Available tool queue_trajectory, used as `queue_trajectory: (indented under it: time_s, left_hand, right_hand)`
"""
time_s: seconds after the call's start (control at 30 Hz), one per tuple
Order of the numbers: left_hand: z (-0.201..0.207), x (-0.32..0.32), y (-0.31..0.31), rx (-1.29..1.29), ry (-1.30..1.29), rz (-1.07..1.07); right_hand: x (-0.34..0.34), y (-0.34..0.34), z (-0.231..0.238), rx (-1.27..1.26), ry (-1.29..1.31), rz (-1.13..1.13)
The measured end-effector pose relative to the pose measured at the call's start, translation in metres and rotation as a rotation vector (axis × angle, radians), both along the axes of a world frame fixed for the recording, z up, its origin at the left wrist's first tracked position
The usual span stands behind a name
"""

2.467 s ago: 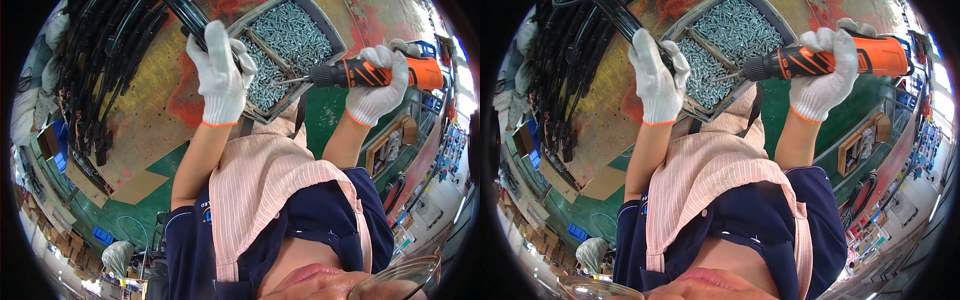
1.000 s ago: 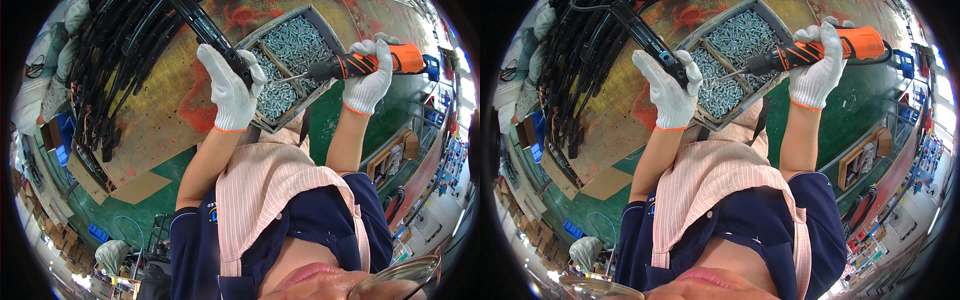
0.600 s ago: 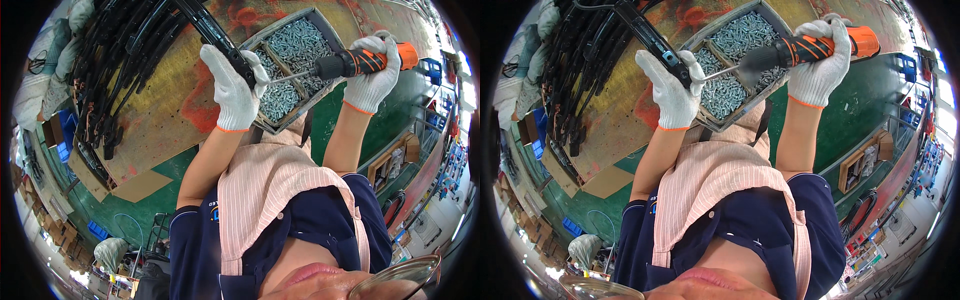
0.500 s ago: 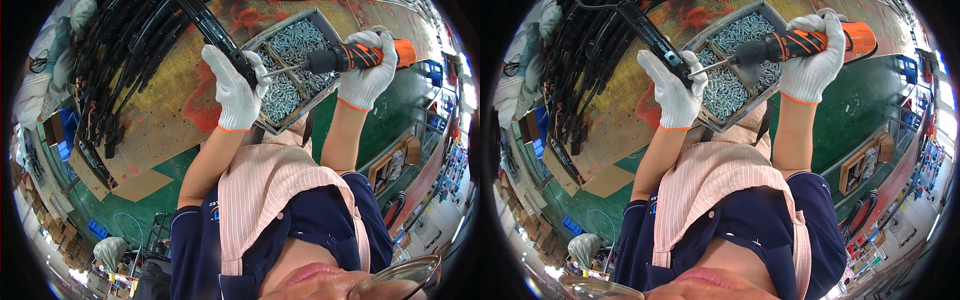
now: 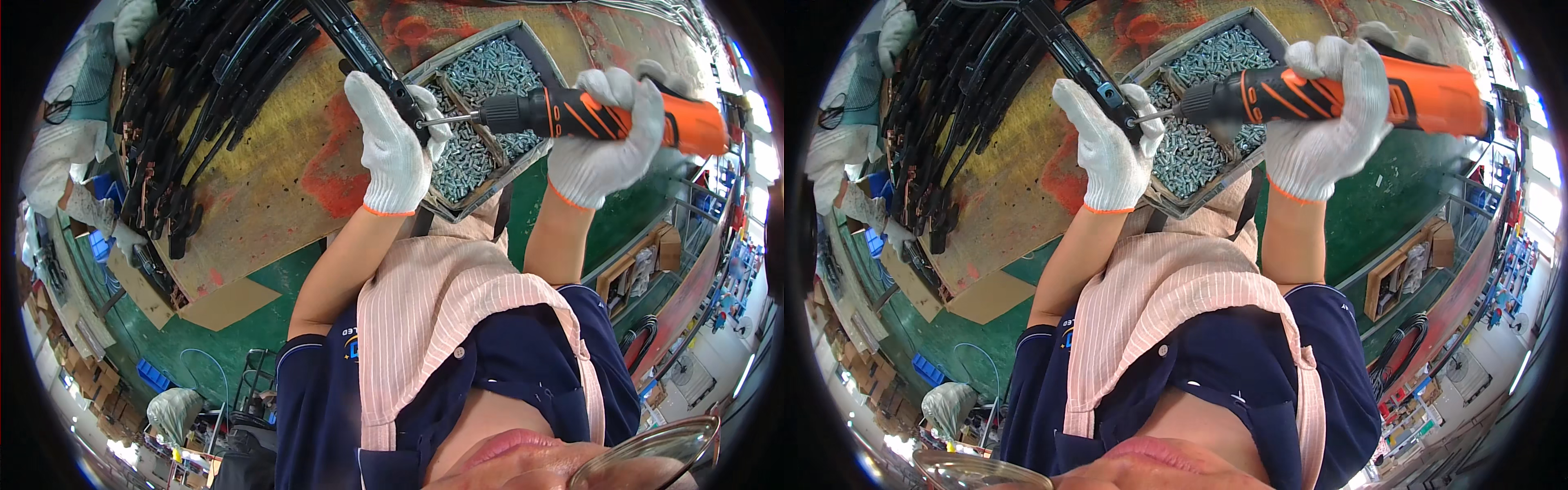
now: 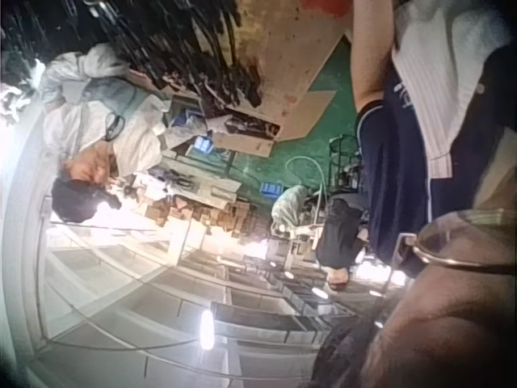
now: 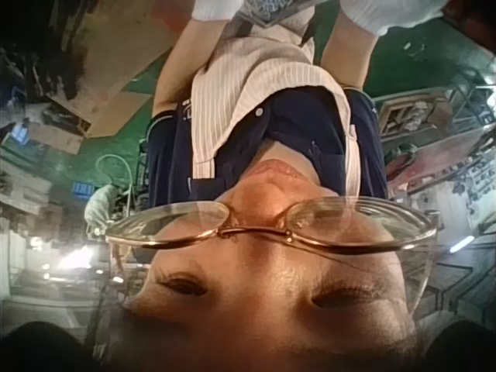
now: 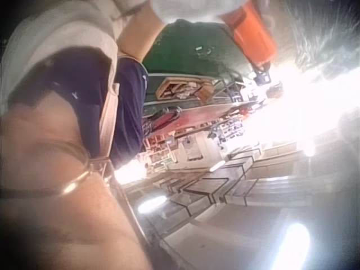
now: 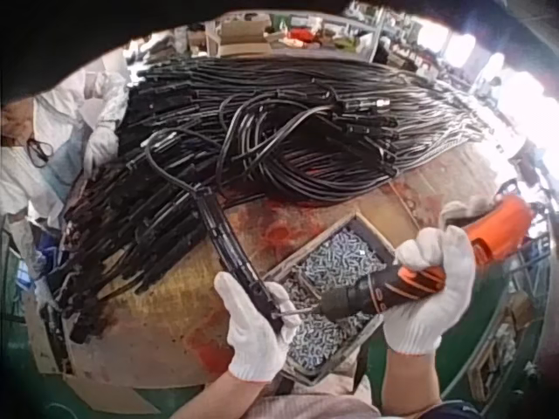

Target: Secure screws into the connector heads of cables using an electric screwdriver.

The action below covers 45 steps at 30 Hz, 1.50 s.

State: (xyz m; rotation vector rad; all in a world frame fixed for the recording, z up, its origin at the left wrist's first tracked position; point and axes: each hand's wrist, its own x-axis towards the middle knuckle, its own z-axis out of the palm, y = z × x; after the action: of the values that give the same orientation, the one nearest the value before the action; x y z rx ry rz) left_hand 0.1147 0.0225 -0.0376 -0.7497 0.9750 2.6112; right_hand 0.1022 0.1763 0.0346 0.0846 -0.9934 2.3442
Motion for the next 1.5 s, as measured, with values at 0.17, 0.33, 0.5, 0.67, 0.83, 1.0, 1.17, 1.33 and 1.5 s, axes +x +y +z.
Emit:
queue_trajectory:
  time_s: [0.17,0.33,0.5,0.67,0.83,1.0,1.17,1.33,1.5]
  left_hand:
    - [0.003,-0.002,0.005,-0.127,-0.009,-0.06]
    - [-0.001,-0.003,0.003,-0.041,-0.039,-0.038]
    - [0.006,-0.005,0.004,-0.017,-0.09,-0.059]
    - [0.01,-0.008,0.002,0.034,-0.128,0.021]
    - [-0.009,-0.006,0.0,0.029,-0.025,-0.069]
    - [0.011,-0.005,0.003,-0.025,0.169,0.038]
    - [0.011,-0.001,0.003,-0.147,0.214,0.023]
    - [0.01,-0.003,0.001,-0.09,0.242,0.008]
    - [0.012,-0.004,0.004,-0.091,0.211,0.024]
  right_hand:
    - [0.018,-0.026,0.028,0.339,0.148,0.216]
    - [0.015,-0.028,0.024,0.458,0.188,0.242]
    - [0.006,-0.027,0.021,0.618,0.252,0.248]
    - [-0.005,-0.028,0.016,0.748,0.331,0.231]
    - [-0.005,0.003,0.036,0.726,0.31,0.354]
    - [-0.004,0.032,0.04,0.559,0.22,-0.083]
    - [-0.013,0.05,0.004,0.393,0.019,-0.414]
    - [-0.018,0.063,-0.012,0.363,-0.015,-0.471]
    - [-0.019,0.063,-0.019,0.385,-0.091,-0.451]
